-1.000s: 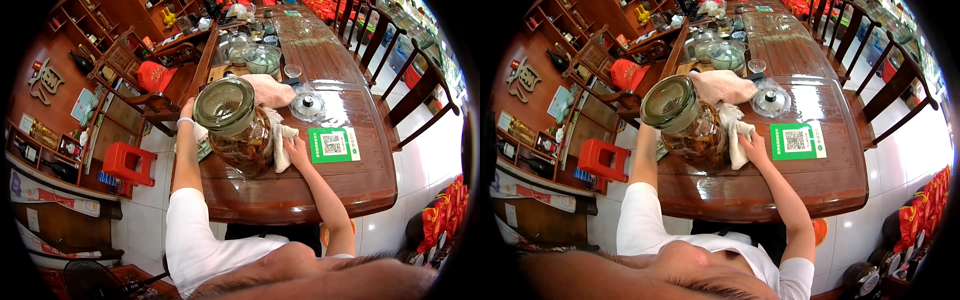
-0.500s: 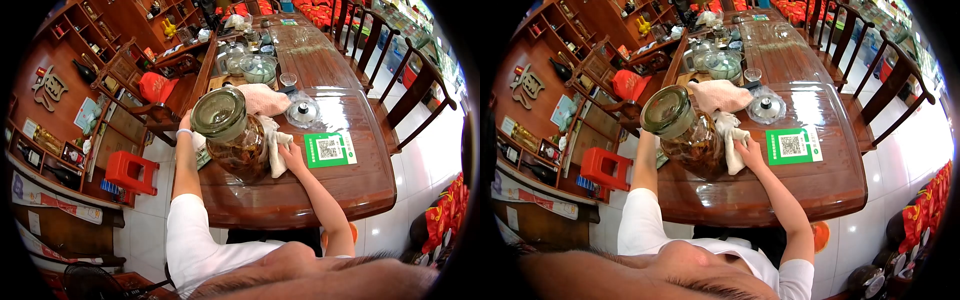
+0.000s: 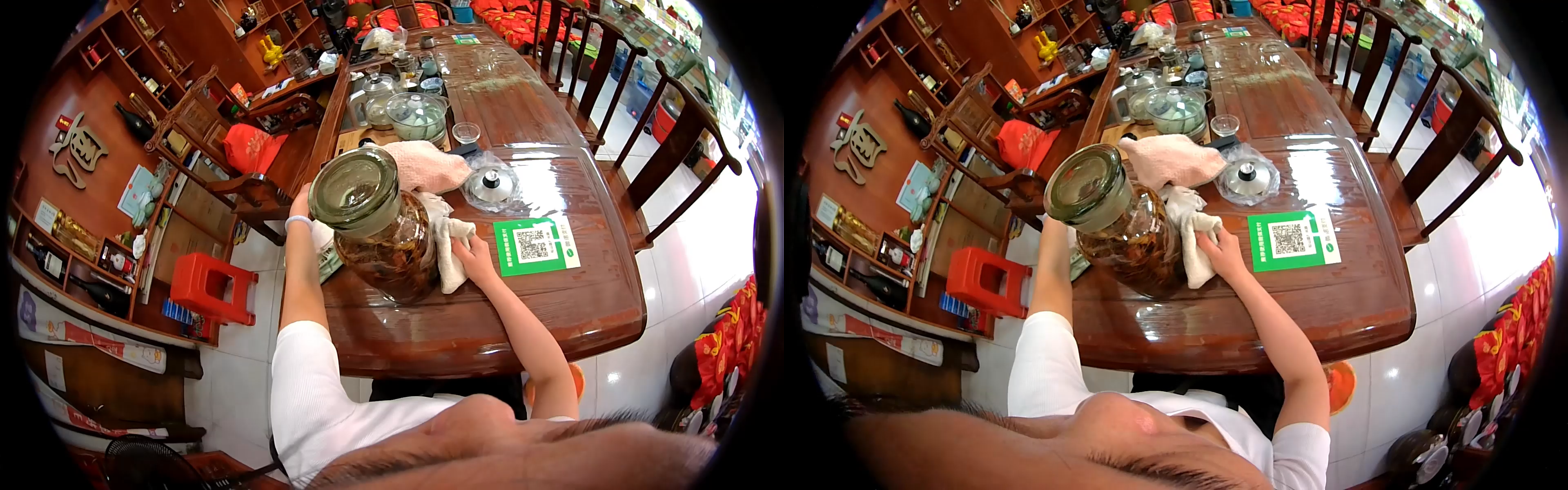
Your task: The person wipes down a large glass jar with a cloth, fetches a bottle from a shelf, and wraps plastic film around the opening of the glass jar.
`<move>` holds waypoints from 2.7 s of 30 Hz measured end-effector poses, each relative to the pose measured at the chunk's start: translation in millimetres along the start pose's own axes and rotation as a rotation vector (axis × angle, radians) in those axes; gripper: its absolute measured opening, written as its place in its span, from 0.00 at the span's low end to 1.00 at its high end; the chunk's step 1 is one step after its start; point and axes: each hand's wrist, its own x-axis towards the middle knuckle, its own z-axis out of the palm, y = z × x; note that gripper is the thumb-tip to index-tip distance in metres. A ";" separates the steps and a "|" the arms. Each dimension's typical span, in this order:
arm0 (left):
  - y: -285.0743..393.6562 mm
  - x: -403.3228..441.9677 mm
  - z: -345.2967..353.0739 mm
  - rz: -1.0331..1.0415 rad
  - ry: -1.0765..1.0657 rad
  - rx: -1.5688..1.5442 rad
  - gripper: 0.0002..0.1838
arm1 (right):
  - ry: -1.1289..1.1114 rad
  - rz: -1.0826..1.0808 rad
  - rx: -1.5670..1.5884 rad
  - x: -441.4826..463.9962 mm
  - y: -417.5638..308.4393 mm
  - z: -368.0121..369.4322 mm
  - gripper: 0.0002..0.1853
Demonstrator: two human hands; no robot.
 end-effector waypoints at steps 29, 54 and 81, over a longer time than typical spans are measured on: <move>15.5 -2.0 21.7 -0.060 0.181 0.382 0.31 | -0.024 -0.004 0.058 -1.2 -12.3 -0.7 0.22; 12.9 -54.0 -3.5 -0.074 0.214 0.256 0.37 | -0.011 -0.027 0.002 -0.3 12.5 -1.6 0.11; 13.4 -34.5 -1.2 -0.100 0.251 0.591 0.32 | 0.000 -0.001 -0.067 -6.3 6.9 -5.2 0.14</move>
